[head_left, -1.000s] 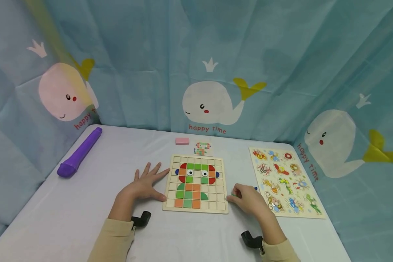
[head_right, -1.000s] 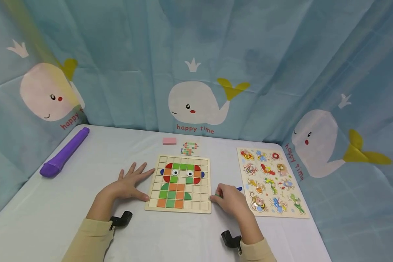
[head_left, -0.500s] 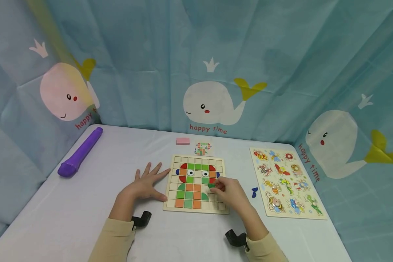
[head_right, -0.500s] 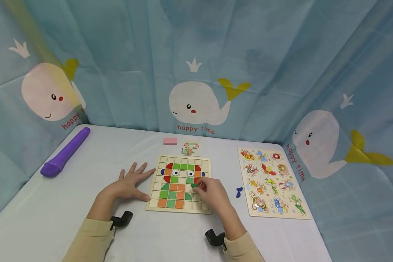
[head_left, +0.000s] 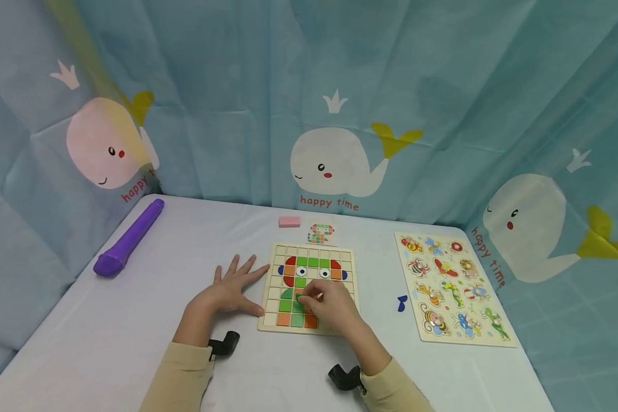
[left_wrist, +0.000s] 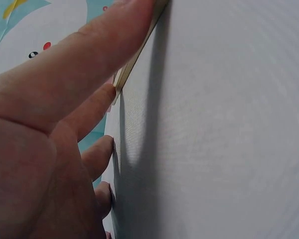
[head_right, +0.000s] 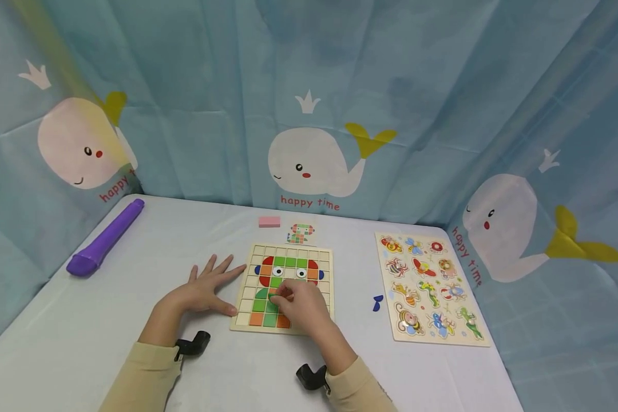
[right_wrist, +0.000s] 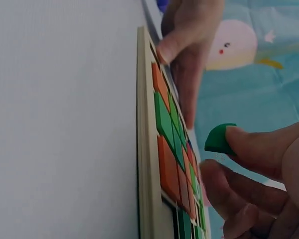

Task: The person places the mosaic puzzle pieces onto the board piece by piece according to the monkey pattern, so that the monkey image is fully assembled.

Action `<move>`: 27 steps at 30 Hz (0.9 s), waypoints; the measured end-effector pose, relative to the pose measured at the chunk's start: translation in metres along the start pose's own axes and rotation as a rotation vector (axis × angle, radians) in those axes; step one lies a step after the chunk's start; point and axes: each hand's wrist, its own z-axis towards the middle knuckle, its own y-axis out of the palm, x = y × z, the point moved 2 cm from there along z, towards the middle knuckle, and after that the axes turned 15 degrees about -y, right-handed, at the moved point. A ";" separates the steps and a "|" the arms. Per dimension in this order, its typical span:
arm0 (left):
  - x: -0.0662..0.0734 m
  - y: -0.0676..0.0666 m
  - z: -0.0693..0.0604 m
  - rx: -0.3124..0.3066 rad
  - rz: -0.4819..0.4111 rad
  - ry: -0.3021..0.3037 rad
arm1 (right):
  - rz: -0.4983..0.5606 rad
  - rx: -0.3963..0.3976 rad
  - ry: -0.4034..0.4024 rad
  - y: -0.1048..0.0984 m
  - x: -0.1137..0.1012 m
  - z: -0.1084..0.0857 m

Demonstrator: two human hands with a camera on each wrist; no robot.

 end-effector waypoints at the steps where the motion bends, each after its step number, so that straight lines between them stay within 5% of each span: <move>1: 0.000 0.000 0.000 -0.001 0.003 -0.001 | 0.004 -0.005 -0.002 0.003 -0.002 0.002; 12: 0.001 -0.003 -0.001 0.003 0.009 0.020 | 0.066 -0.034 -0.035 0.033 -0.020 0.016; 27: 0.001 -0.003 -0.002 0.000 0.017 0.014 | -0.094 -0.132 -0.059 0.054 -0.027 0.019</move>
